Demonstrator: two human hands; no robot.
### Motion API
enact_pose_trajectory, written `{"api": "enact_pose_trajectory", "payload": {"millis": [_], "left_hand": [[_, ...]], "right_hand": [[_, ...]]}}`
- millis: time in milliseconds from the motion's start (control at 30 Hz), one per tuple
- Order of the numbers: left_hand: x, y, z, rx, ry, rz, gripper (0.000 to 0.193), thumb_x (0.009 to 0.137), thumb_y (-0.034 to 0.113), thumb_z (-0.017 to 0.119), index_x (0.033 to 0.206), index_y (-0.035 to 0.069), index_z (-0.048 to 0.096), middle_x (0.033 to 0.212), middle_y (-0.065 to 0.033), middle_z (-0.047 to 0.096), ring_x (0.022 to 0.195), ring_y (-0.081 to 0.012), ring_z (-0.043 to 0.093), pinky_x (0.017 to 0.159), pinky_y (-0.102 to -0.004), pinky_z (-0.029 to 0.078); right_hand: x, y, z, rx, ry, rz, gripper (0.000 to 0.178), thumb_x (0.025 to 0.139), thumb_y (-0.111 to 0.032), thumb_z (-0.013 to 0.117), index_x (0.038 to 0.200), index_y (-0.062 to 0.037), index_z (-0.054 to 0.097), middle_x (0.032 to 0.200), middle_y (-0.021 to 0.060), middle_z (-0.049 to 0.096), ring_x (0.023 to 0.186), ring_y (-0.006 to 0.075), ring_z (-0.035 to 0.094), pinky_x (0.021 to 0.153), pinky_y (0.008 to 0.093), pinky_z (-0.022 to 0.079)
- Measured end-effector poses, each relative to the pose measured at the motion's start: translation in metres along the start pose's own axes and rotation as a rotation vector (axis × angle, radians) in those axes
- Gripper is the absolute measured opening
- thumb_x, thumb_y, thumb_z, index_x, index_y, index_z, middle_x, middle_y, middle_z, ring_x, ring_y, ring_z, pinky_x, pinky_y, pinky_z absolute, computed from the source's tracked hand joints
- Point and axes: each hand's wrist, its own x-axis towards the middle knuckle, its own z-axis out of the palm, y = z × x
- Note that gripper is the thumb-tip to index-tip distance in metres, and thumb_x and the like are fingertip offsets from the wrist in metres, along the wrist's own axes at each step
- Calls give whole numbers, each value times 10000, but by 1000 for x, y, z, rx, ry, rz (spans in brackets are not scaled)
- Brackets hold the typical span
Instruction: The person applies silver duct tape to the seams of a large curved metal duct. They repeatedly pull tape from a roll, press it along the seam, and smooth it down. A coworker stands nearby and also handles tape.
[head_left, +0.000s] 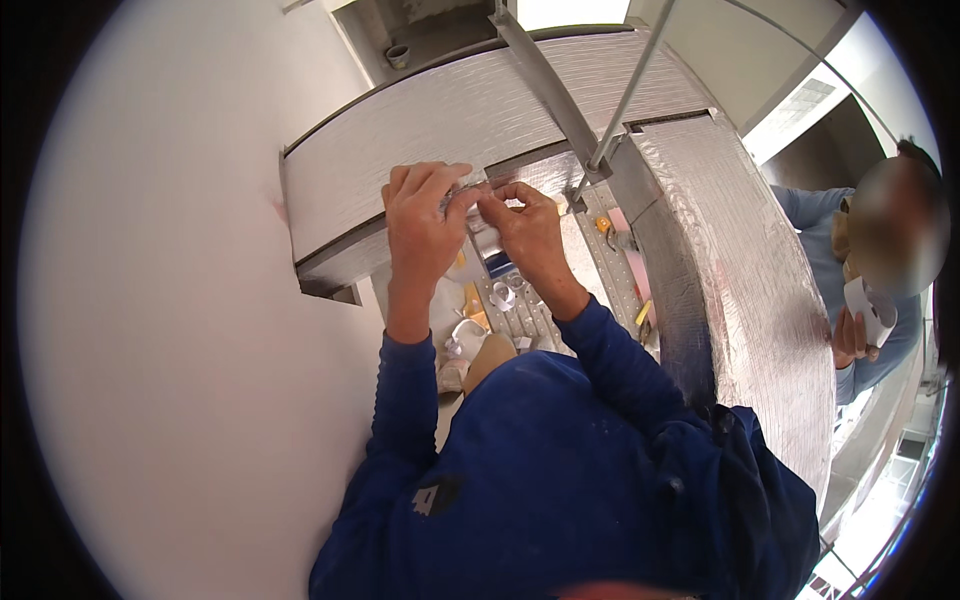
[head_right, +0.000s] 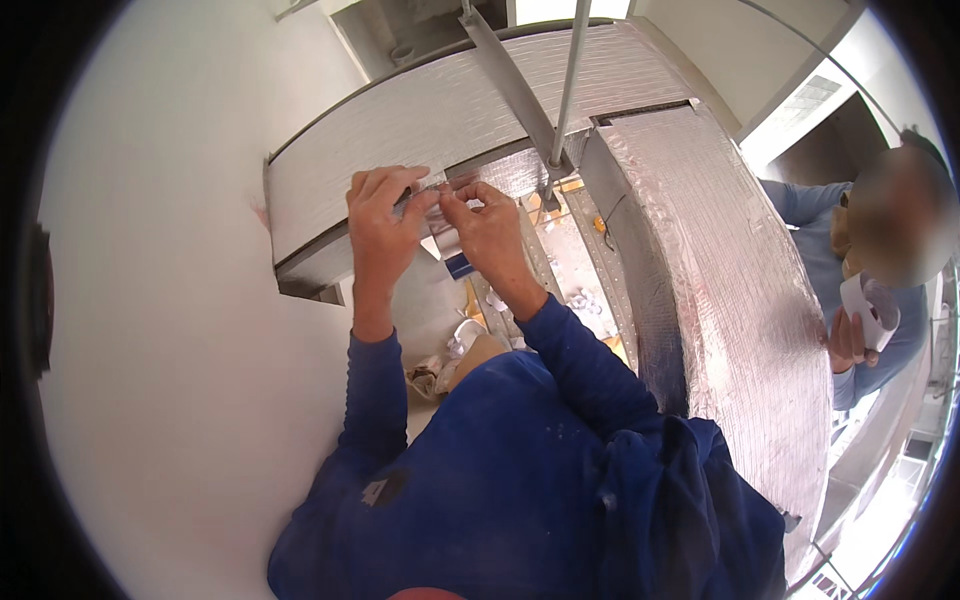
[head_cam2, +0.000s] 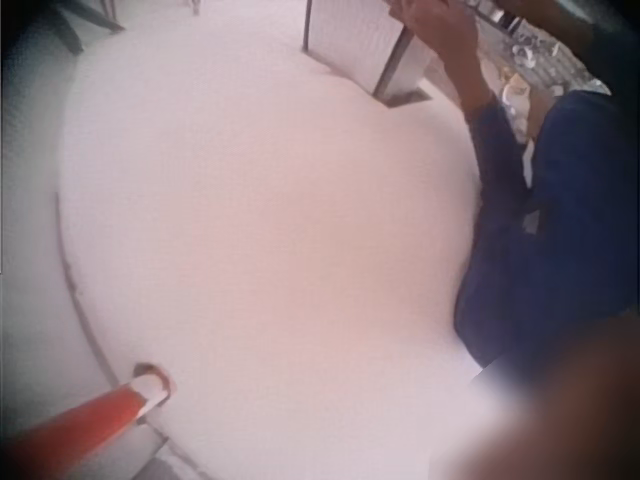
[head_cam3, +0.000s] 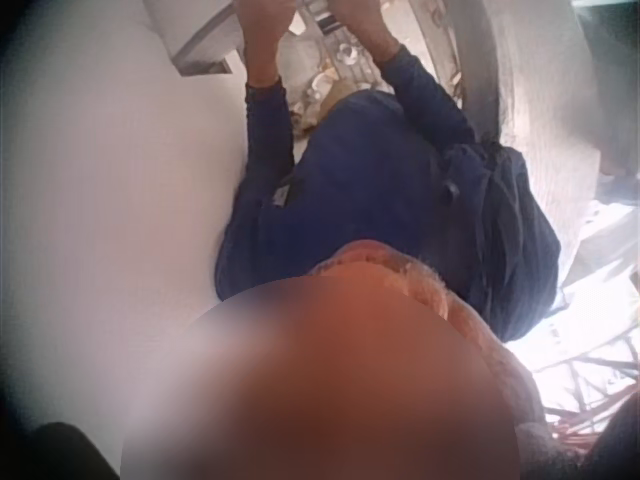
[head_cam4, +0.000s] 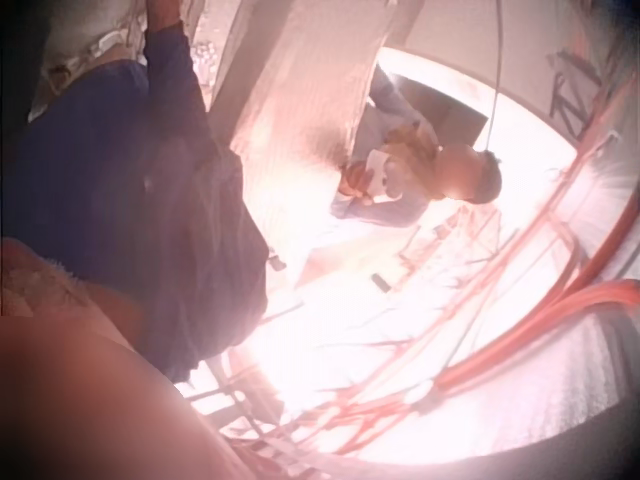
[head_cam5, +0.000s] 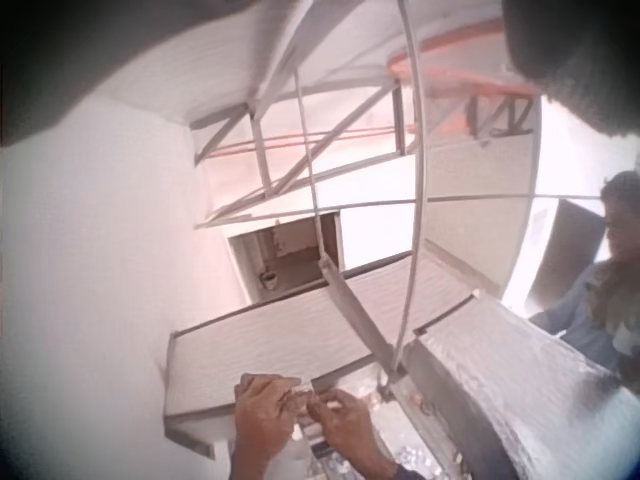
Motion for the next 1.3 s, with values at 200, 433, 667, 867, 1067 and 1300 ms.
{"api": "enact_pose_trajectory", "payload": {"millis": [200, 433, 667, 867, 1067, 1300], "left_hand": [[-5, -11, 24, 130, -4, 25, 187, 804, 232, 917, 965, 160, 856, 1003, 24, 763, 1026, -232, 641, 940, -410, 441], [-3, -14, 31, 143, 21, 18, 142, 805, 248, 930, 909, 183, 860, 994, 68, 763, 1029, -199, 643, 936, -408, 424], [-5, -12, 35, 187, 49, 43, 164, 794, 251, 947, 905, 171, 856, 1000, 67, 770, 1029, -195, 648, 936, -405, 419], [-5, -10, 34, 196, 40, 35, 165, 787, 242, 948, 899, 170, 850, 996, 69, 772, 1021, -190, 650, 932, -397, 417], [-4, -11, 35, 190, 37, 32, 160, 785, 232, 945, 897, 172, 848, 978, 68, 774, 998, -196, 653, 917, -403, 424], [-5, -13, 33, 153, 5, 5, 162, 785, 234, 946, 896, 171, 847, 966, 58, 770, 1002, -206, 649, 942, -415, 438]], "right_hand": [[0, 6, 3, 62, 8, 30, 234, 1031, -188, 766, 1048, 44, 735, 857, 105, 793, 743, 122, 738, 625, 251, 541], [3, 18, 9, 108, 79, -54, 182, 1014, -150, 760, 995, 31, 748, 775, 111, 773, 626, 97, 669, 532, 283, 499], [-3, 10, 10, 190, 43, -5, 111, 1045, -91, 724, 1045, 19, 732, 823, 92, 772, 675, 97, 689, 572, 255, 493], [-5, 7, 9, 195, 40, -44, 94, 1039, -57, 710, 1040, 36, 724, 775, 103, 760, 638, 115, 698, 547, 275, 502], [-5, 12, 9, 118, 51, -135, 92, 1036, -55, 703, 1036, 34, 724, 789, 116, 775, 646, 119, 714, 541, 272, 492], [-11, 13, 3, -26, 64, -109, 127, 1031, -111, 726, 1039, 15, 731, 751, 90, 781, 587, 54, 579, 502, 276, 403]]}}
